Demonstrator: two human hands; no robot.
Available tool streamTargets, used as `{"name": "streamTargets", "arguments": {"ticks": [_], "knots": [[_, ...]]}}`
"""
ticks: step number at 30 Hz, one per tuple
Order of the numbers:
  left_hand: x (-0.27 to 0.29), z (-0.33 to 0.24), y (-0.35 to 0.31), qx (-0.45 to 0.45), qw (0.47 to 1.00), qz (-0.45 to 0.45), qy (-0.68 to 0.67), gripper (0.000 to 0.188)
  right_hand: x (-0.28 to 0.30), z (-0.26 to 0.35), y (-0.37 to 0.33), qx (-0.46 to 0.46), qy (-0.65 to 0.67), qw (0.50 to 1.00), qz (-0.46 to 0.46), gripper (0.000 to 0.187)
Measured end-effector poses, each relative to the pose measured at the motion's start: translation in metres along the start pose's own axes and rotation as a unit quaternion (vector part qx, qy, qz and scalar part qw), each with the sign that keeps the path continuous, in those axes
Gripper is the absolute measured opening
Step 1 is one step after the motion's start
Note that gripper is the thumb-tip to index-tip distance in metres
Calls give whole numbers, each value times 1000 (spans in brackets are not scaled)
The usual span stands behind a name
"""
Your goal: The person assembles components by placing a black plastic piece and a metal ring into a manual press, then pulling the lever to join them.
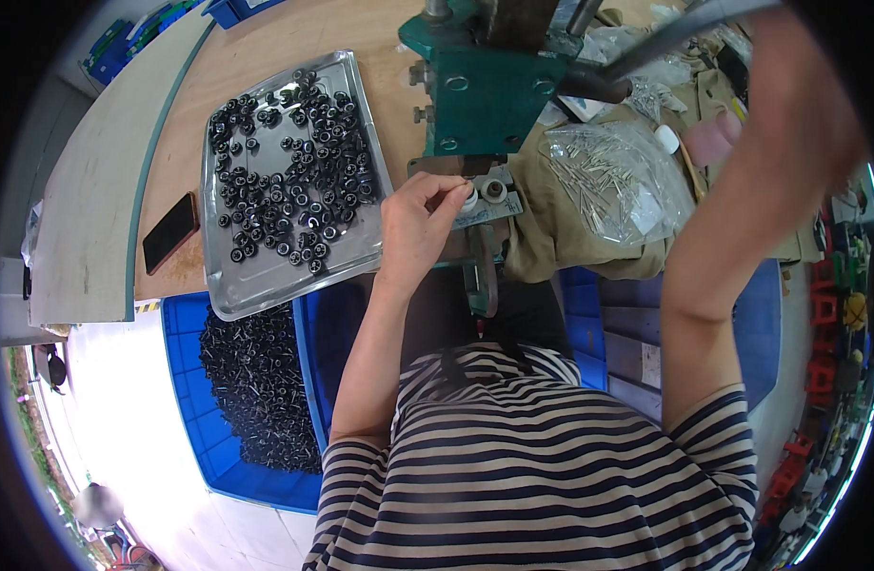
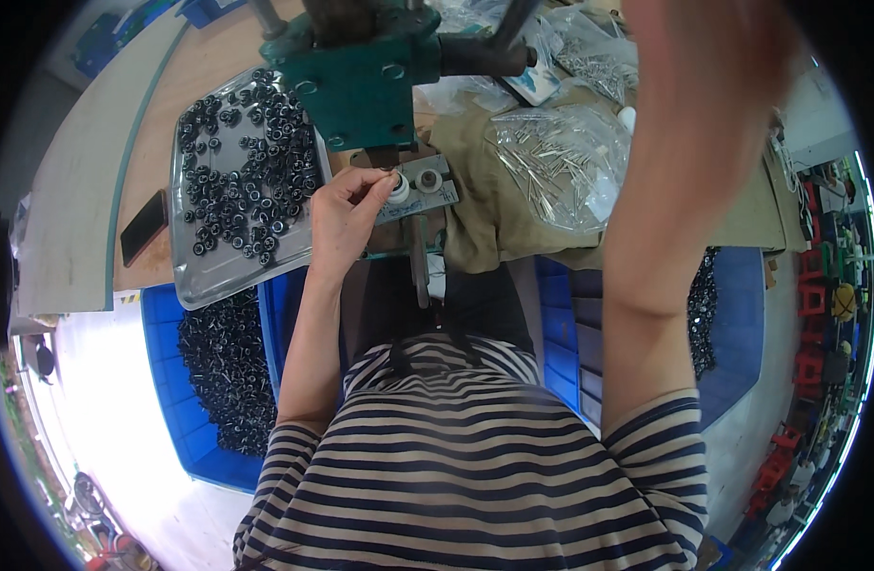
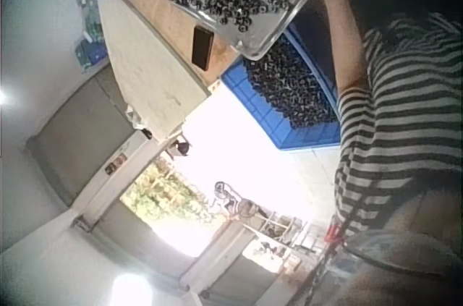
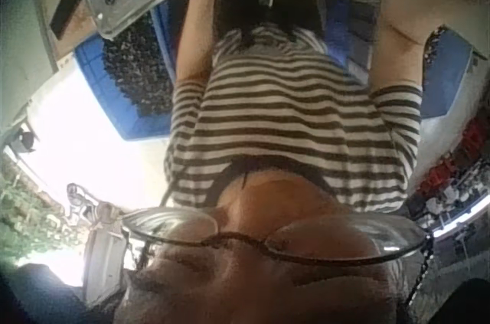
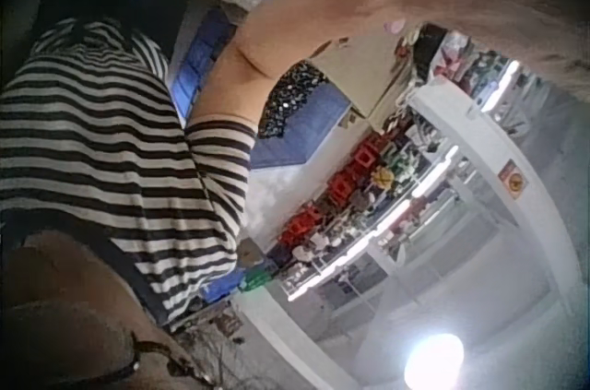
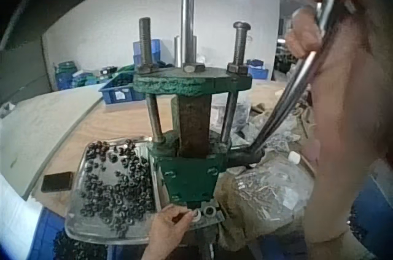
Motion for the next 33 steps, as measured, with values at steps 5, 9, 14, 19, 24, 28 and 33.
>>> {"name": "streamTargets", "arguments": {"ticks": [5, 9, 14, 19, 24, 28, 33], "knots": [[2, 1, 1, -15, 1000, -9, -14, 12, -62, 68, -119, 160, -146, 976, 12, 43], [0, 5, 2, -12, 1000, 17, -16, 13, -80, 67, -146, 162, -167, 973, -6, 40], [-3, 7, 2, -1, 998, 25, -64, 15, -79, 66, -149, 192, -187, 961, -73, 25], [3, 0, 4, -34, 999, 16, 8, 14, -40, 82, -86, 154, -194, 958, -145, 26], [-3, -5, 9, -74, 994, 76, 18, 16, 44, -19, 64, -50, -17, 996, -69, 21], [11, 0, 3, -5, 986, 2, -166, 20, 76, -133, 37, -314, 46, 946, 72, 22], [27, 2, -18, 99, 960, 31, -261, 29, 131, -155, -153, -389, -400, 827, 71, 21]]}}
Point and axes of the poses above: each hand's wrist, its own y-axis towards the middle knuckle, its own x-axis out of the back of the hand, z = x × y, the point moved 9 cm from there along y, towards the middle knuckle, and after that the axes turned 9 degrees about y, right-handed, at the moved point
